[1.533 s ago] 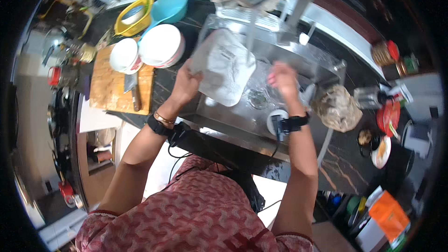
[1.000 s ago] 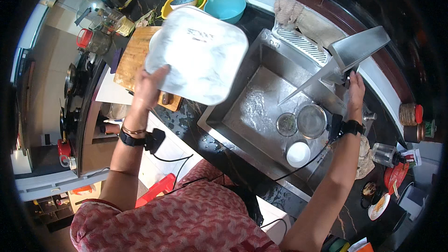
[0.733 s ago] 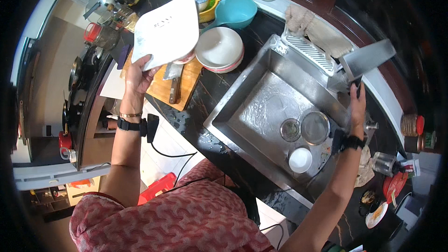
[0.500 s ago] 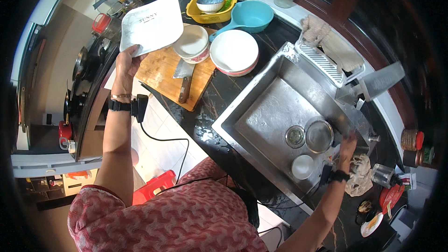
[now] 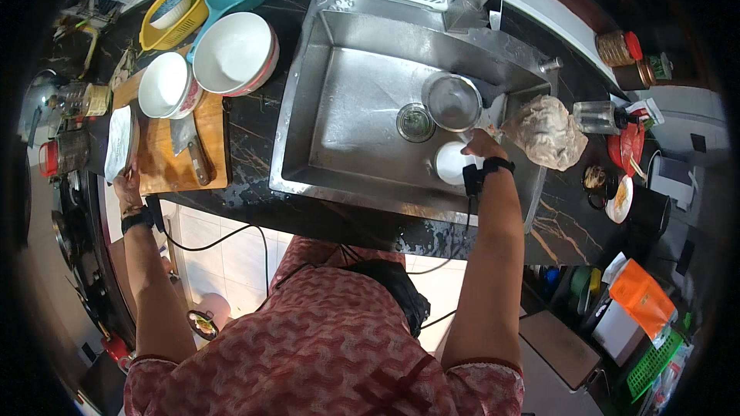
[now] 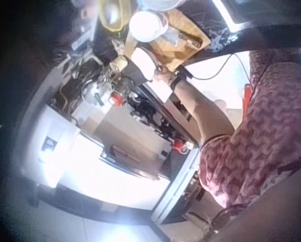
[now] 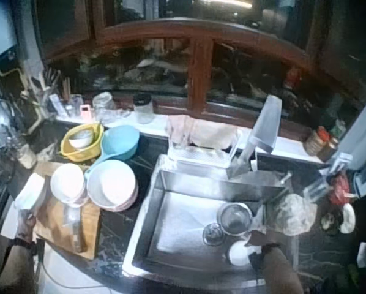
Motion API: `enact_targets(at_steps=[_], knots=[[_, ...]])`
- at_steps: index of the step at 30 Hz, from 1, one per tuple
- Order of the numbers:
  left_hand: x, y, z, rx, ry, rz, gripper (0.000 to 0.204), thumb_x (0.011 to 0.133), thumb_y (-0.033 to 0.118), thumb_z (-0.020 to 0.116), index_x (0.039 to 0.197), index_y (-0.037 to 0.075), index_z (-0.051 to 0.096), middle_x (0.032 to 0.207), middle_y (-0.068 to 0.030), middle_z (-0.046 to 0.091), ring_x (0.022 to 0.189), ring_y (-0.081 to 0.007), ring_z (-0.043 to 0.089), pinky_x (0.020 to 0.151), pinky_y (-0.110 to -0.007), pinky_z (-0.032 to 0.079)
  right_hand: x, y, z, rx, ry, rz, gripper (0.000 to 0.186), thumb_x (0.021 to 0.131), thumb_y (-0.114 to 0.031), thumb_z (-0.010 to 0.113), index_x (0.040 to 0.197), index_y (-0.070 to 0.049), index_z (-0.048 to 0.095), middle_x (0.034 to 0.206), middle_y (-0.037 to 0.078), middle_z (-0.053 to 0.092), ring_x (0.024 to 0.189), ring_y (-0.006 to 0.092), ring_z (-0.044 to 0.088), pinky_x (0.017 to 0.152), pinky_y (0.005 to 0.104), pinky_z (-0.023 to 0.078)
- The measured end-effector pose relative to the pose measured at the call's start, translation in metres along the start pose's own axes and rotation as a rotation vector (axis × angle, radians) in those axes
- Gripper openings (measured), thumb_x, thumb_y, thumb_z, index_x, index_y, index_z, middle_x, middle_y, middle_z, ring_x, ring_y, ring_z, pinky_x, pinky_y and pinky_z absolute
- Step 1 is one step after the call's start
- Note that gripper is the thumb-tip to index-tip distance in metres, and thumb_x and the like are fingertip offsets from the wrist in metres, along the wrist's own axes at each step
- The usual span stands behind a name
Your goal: The person washes several bowls, plates, and utensils in a sink, then walks to a dining table to scrape leftovers from a large bowl into a smaller bowl before returning to the sink to continue washing.
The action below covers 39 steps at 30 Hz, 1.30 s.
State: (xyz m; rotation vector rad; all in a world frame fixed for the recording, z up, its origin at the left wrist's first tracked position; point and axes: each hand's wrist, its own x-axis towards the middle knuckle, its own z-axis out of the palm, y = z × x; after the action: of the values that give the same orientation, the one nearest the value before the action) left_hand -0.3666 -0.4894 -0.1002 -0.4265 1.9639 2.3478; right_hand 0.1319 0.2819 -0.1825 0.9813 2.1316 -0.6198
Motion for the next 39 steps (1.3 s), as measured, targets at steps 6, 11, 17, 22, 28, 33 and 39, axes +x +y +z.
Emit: enact_targets(at_steps=[6,11,17,22,28,33,39], knots=[[-0.001,-0.022,-0.007,-0.051,0.173,-0.021,0.029,0.088,-0.001,0.030,0.109,-0.015,0.045,0.100,-0.0202,0.055,0.088,-0.0300,0.056,0.072,-0.032,0.055,0.006,-0.033,0.015,-0.103,-0.142,0.079,0.052,0.073,-0.025,0.066,0.117,-0.002,0.050,0.117,0.013,0.053,0.103,0.0278,0.052,0.089,0.0384,0.040],[-0.003,-0.015,-0.064,0.036,-0.260,-0.271,0.037,0.090,0.006,0.028,0.122,-0.013,0.035,0.117,-0.0218,0.048,0.100,-0.0295,0.054,0.075,-0.031,0.055,0.036,-0.037,0.053,-0.441,-0.042,0.085,0.021,0.081,-0.019,0.044,0.084,-0.003,0.056,0.080,0.007,0.060,0.074,0.0236,0.056,0.061,0.0418,0.042],[-0.069,0.010,0.038,-0.471,0.050,-0.565,0.039,0.092,0.015,0.034,0.120,-0.012,0.034,0.105,-0.0235,0.054,0.086,-0.0302,0.059,0.074,-0.033,0.055,0.033,-0.042,0.048,-0.370,0.030,-0.049,0.022,0.072,-0.016,0.055,0.086,-0.003,0.065,0.099,0.021,0.061,0.094,0.0308,0.059,0.074,0.0422,0.048],[-0.117,0.033,0.015,-0.375,0.064,-0.598,0.037,0.094,0.023,0.035,0.095,-0.013,0.046,0.085,-0.0226,0.058,0.067,-0.0272,0.059,0.070,-0.034,0.054,-0.036,-0.169,-0.022,-0.369,0.096,-0.166,0.029,0.073,-0.014,0.050,0.095,-0.003,0.064,0.104,0.018,0.060,0.099,0.0320,0.057,0.084,0.0376,0.046],[-0.223,0.037,0.039,-0.285,0.240,-0.355,0.020,0.092,0.015,0.040,0.096,-0.004,0.041,0.095,-0.0249,0.055,0.087,-0.0293,0.058,0.081,-0.035,0.052,-0.016,-0.158,-0.016,-0.470,0.432,-0.376,0.021,0.071,-0.016,0.050,0.077,-0.003,0.065,0.084,0.018,0.064,0.081,0.0331,0.063,0.069,0.0419,0.049],[-0.295,0.029,-0.014,-0.278,0.188,-0.332,0.023,0.091,0.015,0.041,0.106,-0.002,0.043,0.102,-0.0210,0.055,0.087,-0.0257,0.060,0.076,-0.034,0.052,0.009,-0.105,-0.016,-0.680,0.659,-0.425,0.014,0.069,-0.019,0.053,0.071,-0.009,0.062,0.071,0.012,0.063,0.067,0.0336,0.062,0.053,0.0459,0.048],[-0.388,0.007,-0.083,-0.281,0.515,-0.282,0.029,0.090,0.013,0.040,0.115,-0.001,0.043,0.099,-0.0131,0.055,0.088,-0.0227,0.059,0.072,-0.033,0.052,-0.055,-0.157,-0.046,0.373,-0.231,-0.152,0.023,0.070,-0.012,0.056,0.089,0.002,0.053,0.065,0.012,0.057,0.046,0.0210,0.055,0.039,0.0326,0.046]])
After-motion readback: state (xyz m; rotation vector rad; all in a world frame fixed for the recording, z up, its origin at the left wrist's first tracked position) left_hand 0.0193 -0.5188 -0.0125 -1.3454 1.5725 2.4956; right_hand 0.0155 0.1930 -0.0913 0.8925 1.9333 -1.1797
